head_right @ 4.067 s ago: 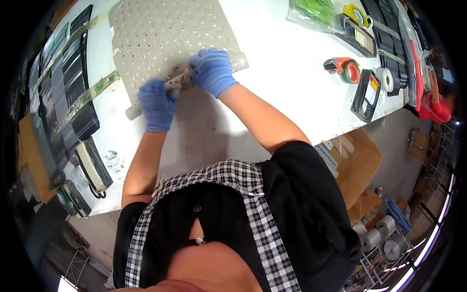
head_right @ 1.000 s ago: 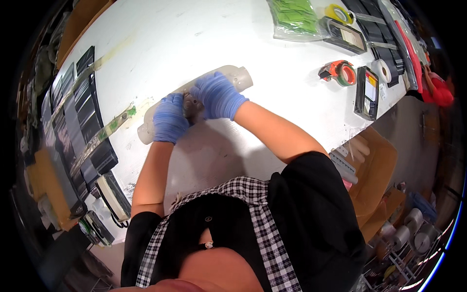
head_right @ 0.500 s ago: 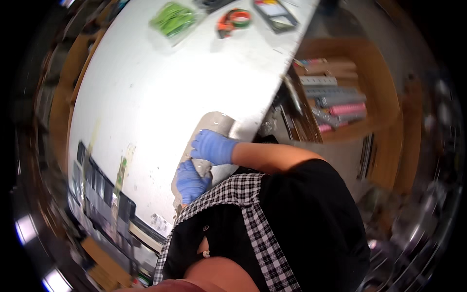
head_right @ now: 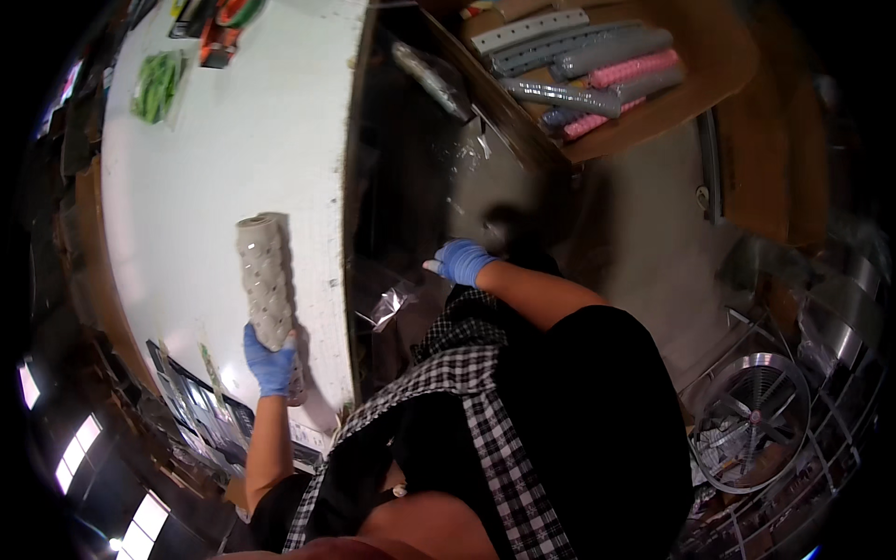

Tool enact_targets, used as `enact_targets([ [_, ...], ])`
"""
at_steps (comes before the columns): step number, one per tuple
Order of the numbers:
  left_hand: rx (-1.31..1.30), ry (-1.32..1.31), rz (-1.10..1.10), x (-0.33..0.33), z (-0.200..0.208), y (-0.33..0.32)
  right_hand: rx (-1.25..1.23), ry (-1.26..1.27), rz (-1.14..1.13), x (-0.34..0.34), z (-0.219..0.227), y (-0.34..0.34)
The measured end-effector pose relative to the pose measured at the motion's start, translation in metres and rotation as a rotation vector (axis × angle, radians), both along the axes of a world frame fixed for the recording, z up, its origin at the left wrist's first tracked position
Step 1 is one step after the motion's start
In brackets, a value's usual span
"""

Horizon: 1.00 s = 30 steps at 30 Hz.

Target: The person folds a blue foam mat, wraps it in a clear plastic bag, and places it into a black shipping bag. They seal the bag with tape and attach a shipping label before placing it in a cardboard box. The person repeats this process with a second, beige foam mat.

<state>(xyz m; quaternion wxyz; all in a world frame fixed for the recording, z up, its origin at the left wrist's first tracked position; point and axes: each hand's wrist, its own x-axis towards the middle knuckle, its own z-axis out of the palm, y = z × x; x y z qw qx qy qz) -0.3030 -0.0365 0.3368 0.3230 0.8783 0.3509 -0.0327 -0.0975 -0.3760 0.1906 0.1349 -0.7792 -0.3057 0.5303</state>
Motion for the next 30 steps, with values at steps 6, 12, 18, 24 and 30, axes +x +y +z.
enact_targets([
  [6, -0.035, -0.022, -0.04, -0.023, 0.023, 0.033, -0.16, 0.058, 0.067, -0.02, -0.09, -0.029],
  [12, -0.134, -0.079, 0.052, -0.019, 0.082, 0.04, -0.194, 0.058, 0.07, -0.009, -0.105, 0.022],
  [18, -0.09, -0.034, 0.07, 0.032, 0.161, 0.046, -0.078, 0.134, 0.088, -0.085, -0.147, 0.061],
  [24, -0.161, -0.166, 0.146, 0.068, 0.215, 0.049, -0.06, 0.004, -0.629, -0.159, -0.138, 0.082],
  [30, -0.354, -0.18, 0.173, 0.054, 0.25, 0.085, -0.114, 0.183, -0.685, -0.133, -0.161, 0.126],
])
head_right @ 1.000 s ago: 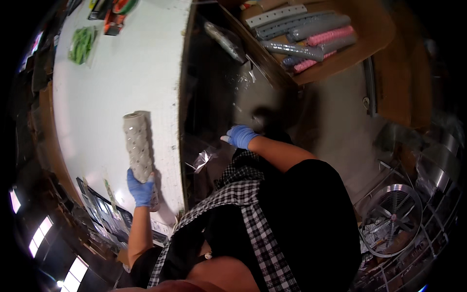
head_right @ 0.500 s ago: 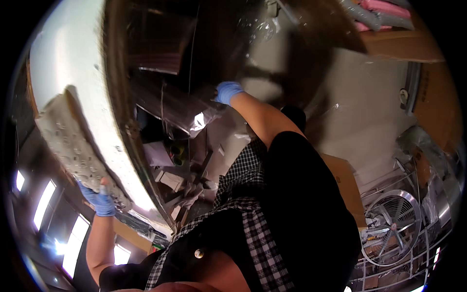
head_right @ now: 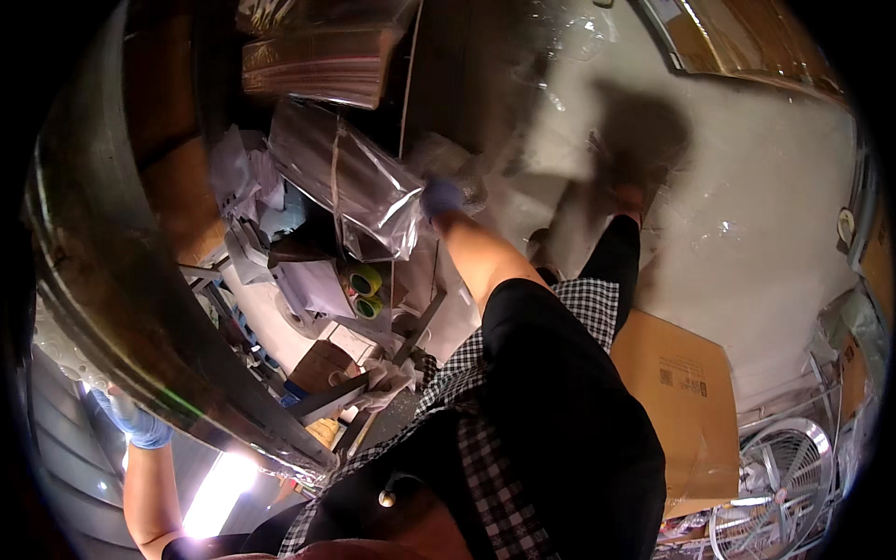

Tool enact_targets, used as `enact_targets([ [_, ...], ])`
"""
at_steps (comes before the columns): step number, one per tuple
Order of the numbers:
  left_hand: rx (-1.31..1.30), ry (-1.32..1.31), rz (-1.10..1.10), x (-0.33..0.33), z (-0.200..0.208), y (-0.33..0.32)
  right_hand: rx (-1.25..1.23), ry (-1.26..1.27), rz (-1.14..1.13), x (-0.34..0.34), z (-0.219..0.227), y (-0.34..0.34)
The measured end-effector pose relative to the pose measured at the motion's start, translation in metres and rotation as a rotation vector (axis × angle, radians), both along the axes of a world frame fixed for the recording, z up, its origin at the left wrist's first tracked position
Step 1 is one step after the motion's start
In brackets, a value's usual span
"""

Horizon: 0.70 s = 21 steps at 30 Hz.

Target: The person folds a blue foam mat, wraps it in a clear plastic bag, and places it into a black shipping bag. They seal the bag with tape and attach a shipping label before placing it in a cardboard box. The person repeats this process with a second, beige foam mat.

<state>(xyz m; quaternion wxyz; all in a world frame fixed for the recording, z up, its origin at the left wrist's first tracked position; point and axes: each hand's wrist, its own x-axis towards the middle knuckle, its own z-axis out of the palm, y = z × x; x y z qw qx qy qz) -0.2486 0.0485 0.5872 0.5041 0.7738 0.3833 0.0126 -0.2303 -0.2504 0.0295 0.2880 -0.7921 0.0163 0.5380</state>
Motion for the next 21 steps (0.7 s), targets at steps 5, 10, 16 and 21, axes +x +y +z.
enact_targets([
  [5, 0.064, 0.002, -0.017, 0.018, 0.006, -0.005, 0.105, -0.069, -0.005, 0.048, 0.006, 0.006],
  [10, 0.098, 0.014, 0.005, 0.029, 0.023, -0.002, -0.132, -0.421, 0.191, 0.078, 0.079, 0.01],
  [16, 0.11, 0.004, -0.011, 0.04, 0.035, -0.005, 0.683, -0.776, 0.739, -0.001, 0.031, -0.008],
  [21, 0.112, 0.004, -0.023, 0.035, 0.039, -0.005, 0.863, -0.861, 0.899, -0.013, 0.017, -0.024],
])
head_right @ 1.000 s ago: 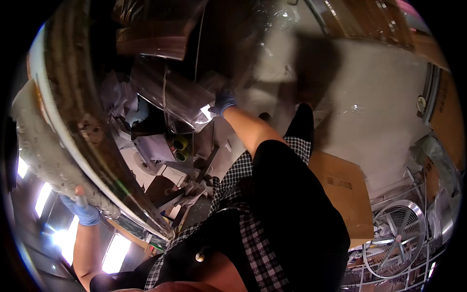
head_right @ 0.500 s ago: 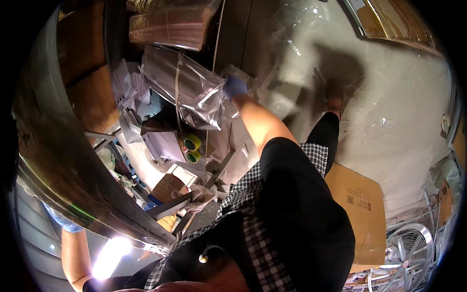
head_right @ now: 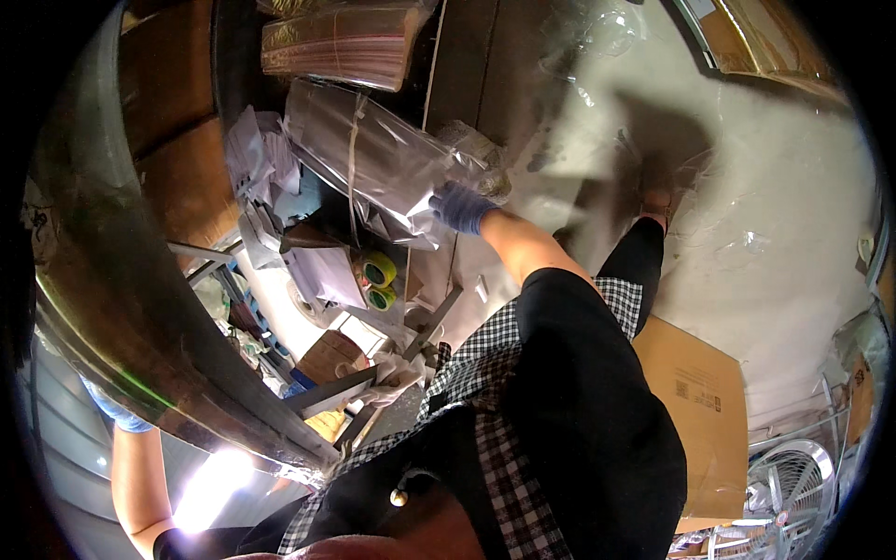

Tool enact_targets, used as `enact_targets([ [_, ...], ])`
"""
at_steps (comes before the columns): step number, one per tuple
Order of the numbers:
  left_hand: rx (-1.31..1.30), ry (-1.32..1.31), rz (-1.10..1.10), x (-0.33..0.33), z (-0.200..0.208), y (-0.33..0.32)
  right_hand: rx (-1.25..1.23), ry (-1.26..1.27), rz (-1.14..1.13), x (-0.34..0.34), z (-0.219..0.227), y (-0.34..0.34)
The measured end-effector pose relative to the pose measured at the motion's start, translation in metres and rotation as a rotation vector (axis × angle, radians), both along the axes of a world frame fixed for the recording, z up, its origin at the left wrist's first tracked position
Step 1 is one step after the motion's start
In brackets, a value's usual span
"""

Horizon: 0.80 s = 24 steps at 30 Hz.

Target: The person folds a blue foam mat, wraps it in a clear plastic bag, and places it into a black shipping bag. They seal the bag with tape and attach a shipping label before placing it in a cardboard box. The person repeats this process with a second, beige foam mat.

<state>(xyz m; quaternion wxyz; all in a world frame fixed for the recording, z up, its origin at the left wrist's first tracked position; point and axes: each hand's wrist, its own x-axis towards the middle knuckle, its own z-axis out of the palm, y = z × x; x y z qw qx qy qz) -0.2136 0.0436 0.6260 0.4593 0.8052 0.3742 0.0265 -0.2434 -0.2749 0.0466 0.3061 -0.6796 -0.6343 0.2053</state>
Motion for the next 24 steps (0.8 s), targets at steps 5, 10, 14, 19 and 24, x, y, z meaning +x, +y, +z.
enact_targets([
  [5, 0.001, -0.013, -0.019, -0.003, 0.003, 0.001, -0.213, 0.082, 0.076, 0.004, -0.001, 0.0],
  [10, 0.009, -0.025, -0.042, 0.0, 0.013, 0.005, -0.208, -0.059, 0.125, 0.018, -0.004, 0.013],
  [14, 0.008, -0.029, -0.055, -0.006, 0.023, 0.001, 0.084, -0.098, 0.08, 0.038, 0.019, 0.006],
  [19, -0.014, -0.008, -0.102, -0.012, 0.035, -0.001, -0.023, 0.024, -0.02, 0.035, 0.01, 0.011],
  [24, 0.031, -0.055, -0.039, -0.007, 0.024, -0.004, -0.113, -0.102, 0.173, 0.053, 0.005, 0.014],
])
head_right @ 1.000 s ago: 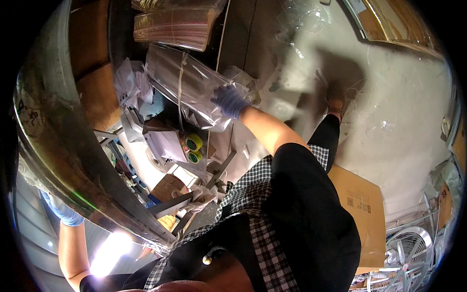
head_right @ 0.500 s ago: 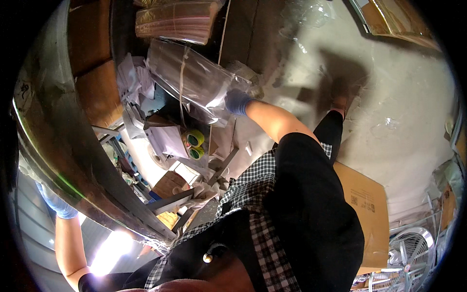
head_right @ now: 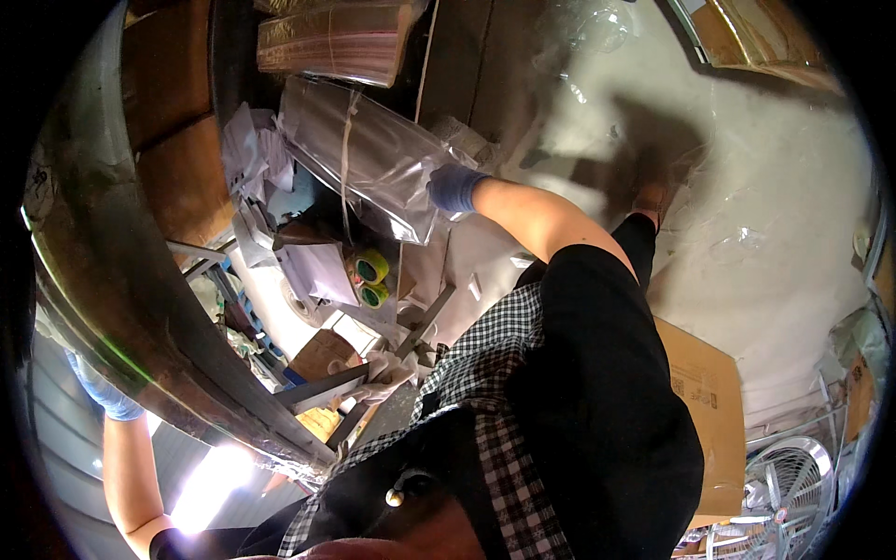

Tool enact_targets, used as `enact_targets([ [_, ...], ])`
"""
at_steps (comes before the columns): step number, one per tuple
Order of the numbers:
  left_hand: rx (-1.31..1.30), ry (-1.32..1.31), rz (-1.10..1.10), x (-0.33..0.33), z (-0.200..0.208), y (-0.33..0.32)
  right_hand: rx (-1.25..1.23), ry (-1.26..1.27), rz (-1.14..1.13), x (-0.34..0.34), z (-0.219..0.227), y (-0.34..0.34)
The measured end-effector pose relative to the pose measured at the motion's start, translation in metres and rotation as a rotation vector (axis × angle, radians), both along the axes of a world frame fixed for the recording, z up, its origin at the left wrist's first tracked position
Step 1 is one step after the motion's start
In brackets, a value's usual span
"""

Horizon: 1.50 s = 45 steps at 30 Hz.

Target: The person folds a blue foam mat, wraps it in a clear plastic bag, and places it into a black shipping bag. They seal the bag with tape and attach a shipping label before placing it in a cardboard box. The person repeats this process with a second, beige foam mat.

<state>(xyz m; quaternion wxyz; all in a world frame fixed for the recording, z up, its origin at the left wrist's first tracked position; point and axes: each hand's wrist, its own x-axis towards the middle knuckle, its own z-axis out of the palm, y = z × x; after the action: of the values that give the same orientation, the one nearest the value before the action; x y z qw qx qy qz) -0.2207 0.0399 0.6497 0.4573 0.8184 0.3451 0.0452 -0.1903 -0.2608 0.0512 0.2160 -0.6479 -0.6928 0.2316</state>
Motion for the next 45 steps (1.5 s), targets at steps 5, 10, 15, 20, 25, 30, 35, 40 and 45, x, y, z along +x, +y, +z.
enact_targets([
  [5, 0.029, 0.042, 0.021, 0.0, -0.005, -0.001, -0.176, 0.159, -0.116, 0.02, 0.034, 0.021],
  [10, 0.02, 0.024, 0.072, 0.005, -0.007, -0.009, -0.39, 0.474, -0.107, 0.045, 0.036, 0.034],
  [15, 0.117, 0.004, 0.063, -0.008, -0.005, 0.0, -0.451, 0.466, -0.191, 0.049, 0.043, 0.035],
  [20, 0.065, -0.027, 0.075, 0.011, -0.016, -0.02, 0.089, 0.517, -0.514, 0.017, 0.077, 0.046],
  [25, 0.046, 0.028, 0.1, 0.02, -0.019, -0.037, -0.124, 0.587, -0.784, 0.025, 0.089, 0.048],
  [30, 0.024, -0.104, 0.041, 0.029, -0.035, -0.056, 0.098, 0.773, -1.257, 0.049, 0.069, 0.023],
  [35, 0.039, -0.113, 0.012, 0.039, -0.042, -0.061, -0.282, 0.718, -1.246, 0.051, 0.036, 0.012],
  [40, 0.046, -0.102, 0.037, 0.033, -0.041, -0.062, 0.148, 0.88, -1.351, 0.064, 0.049, 0.016],
  [45, -0.035, -0.151, -0.064, 0.048, -0.04, -0.076, -0.125, 1.159, -1.895, -0.019, -0.052, -0.008],
])
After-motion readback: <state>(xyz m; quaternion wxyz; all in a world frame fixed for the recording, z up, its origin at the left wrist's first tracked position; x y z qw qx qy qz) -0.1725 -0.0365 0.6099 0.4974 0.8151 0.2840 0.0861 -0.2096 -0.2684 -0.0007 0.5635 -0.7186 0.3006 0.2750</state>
